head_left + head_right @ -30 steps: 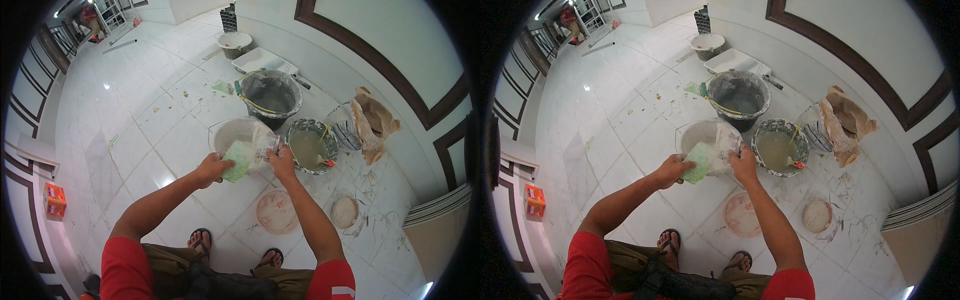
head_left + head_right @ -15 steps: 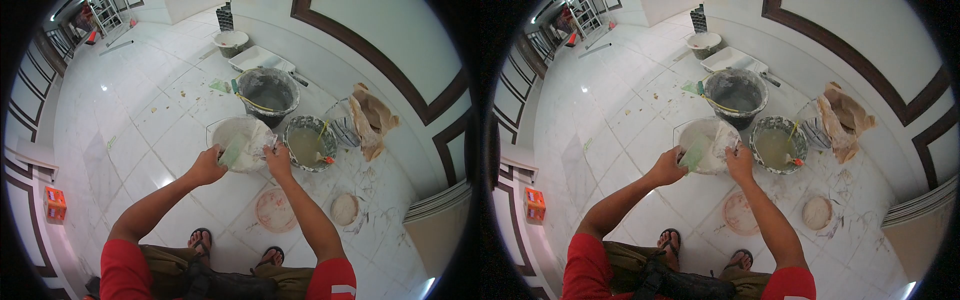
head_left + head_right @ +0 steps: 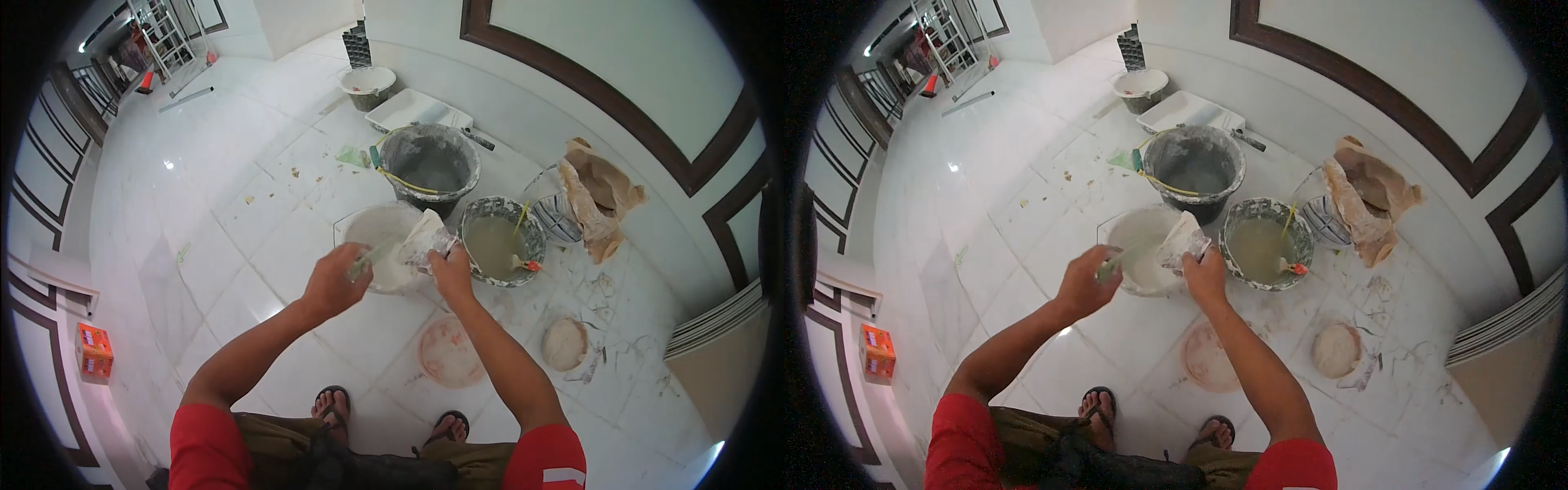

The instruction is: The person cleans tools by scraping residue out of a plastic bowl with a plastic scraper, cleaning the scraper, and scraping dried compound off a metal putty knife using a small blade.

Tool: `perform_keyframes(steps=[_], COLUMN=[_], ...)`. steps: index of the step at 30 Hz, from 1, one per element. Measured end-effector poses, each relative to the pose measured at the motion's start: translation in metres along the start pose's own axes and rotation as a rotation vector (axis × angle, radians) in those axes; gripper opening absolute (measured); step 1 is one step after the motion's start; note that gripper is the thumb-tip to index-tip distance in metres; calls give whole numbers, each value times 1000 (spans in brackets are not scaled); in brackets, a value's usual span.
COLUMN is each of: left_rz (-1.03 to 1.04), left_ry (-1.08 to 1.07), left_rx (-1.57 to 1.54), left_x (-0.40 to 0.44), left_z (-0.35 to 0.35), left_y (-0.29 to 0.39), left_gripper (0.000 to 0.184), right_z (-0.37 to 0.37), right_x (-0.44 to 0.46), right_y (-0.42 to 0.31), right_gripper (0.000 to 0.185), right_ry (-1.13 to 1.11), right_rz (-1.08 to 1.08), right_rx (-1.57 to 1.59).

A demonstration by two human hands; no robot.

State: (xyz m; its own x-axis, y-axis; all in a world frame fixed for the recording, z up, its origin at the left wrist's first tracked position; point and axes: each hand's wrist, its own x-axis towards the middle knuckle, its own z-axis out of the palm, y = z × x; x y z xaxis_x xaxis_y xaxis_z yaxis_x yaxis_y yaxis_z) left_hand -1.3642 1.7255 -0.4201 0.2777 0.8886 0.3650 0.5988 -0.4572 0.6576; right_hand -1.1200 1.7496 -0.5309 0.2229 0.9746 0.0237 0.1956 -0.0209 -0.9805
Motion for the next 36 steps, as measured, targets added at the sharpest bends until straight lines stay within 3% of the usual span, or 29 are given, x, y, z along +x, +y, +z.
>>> perform_keyframes(steps=[2,3,10,15,18,25,31,33,36], left_rz=[195,195,416,254,280,366,325,248,207], left_ry=[-85,-198,-320,-508,-531,-479,-440,-458,-451], left_rx=[114,165,116,229,296,290,247,199,144], left_x=[-5,-7,-12,-22,-25,-37,-30,-30,-34], left_z=[5,3,-2,-2,2,11,6,6,-2], left_y=[1,4,-1,4,-1,-4,-8,-4,2], left_gripper=[22,30,58,66,60,59,60,70,64], right_z=[3,5,0,-8,-6,-4,6,9,5], right_x=[-3,-6,-12,-10,-11,-15,-26,-22,-10], right_y=[-5,-12,-30,-32,-23,-22,-39,-29,-11], right_gripper=[28,28,33,34,33,29,33,34,35], right_ry=[-39,-40,-97,-105,-116,-117,-188,-190,-177], right_rz=[50,70,256,284,236,179,271,238,197], right_rx=[69,198,735,722,582,389,476,486,407])
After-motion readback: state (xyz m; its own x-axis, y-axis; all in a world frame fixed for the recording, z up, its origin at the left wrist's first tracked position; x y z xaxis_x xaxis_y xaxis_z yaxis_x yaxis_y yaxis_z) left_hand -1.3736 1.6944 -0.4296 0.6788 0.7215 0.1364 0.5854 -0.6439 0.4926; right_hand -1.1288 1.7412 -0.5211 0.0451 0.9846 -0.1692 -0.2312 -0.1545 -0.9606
